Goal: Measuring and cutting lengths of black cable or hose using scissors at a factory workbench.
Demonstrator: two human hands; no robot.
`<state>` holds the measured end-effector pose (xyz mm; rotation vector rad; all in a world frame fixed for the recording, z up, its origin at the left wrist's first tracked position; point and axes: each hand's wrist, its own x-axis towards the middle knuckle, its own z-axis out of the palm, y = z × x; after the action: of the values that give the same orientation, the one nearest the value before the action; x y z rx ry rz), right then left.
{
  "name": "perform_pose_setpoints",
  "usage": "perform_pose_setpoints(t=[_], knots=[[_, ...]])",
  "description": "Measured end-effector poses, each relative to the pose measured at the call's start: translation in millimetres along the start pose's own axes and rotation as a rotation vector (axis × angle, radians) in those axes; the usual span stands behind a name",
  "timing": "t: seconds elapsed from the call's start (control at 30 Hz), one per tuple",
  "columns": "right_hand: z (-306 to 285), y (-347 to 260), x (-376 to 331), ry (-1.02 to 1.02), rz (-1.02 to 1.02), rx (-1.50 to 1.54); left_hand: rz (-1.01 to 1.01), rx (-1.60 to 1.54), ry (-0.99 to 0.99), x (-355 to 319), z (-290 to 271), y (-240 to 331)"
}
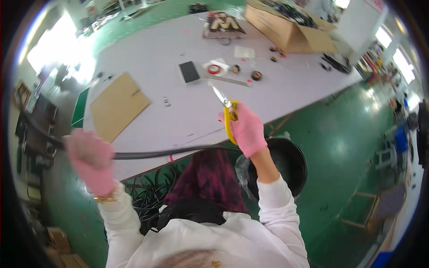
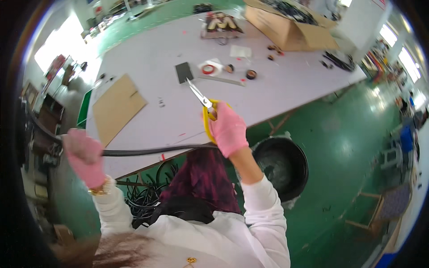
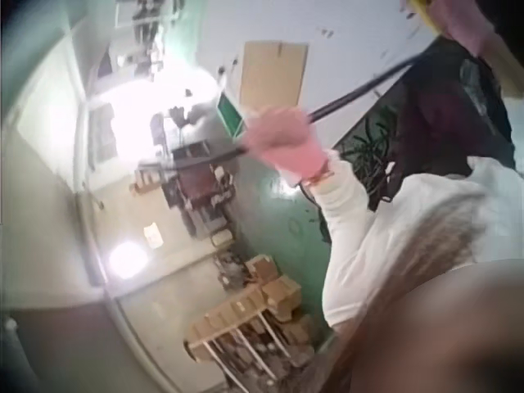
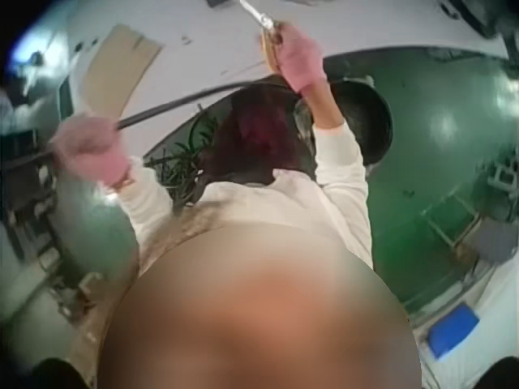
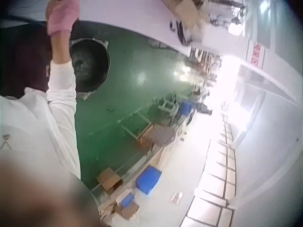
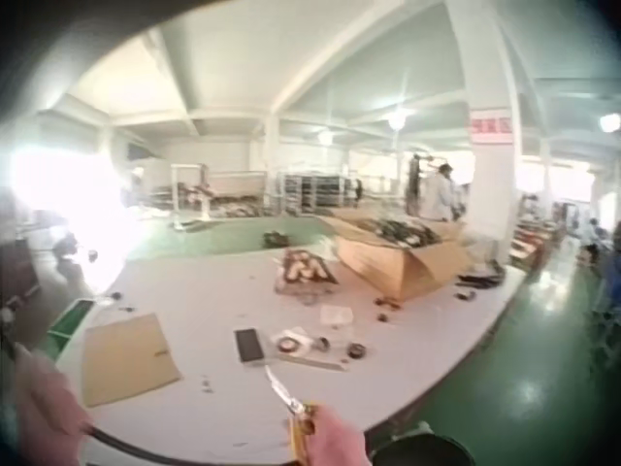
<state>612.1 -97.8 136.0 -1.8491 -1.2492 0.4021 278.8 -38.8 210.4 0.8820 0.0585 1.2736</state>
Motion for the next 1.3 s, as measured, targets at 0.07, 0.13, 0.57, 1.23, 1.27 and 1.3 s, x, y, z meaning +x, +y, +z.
perform_pose_setpoints(t=[0.07,0.13,0.57,1.23,1.27,1.3], knots=[[51.6,22.8,31.2,-0.129,-0.107,-0.388,0.146,-0.076,-0.190,-4.2,4.6,87.9],[102.7,36.6,56.0,-0.232,-0.159,-0.479,0.264,-0.123,-0.184,-20.4,6.9,155.4],[87.7,-197.5,-48.6,-0.222,-1.103,0.387,0.761,0.712,-0.057,83.2,-9.5,310.8],[89.5,-234.3,-175.2,-1.950,-1.219,0.831,0.737,0.506,0.678,171.9,-37.3,247.9],[73.2,-237.0,-160.2,-1.796,-1.244,0.683,0.681,0.539,0.516,167.6,-24.1,227.6],[57.1,-239.9,-138.6,-1.632,-1.257,0.538,0.598,0.518,0.381,156.6,-6.0,201.8]])
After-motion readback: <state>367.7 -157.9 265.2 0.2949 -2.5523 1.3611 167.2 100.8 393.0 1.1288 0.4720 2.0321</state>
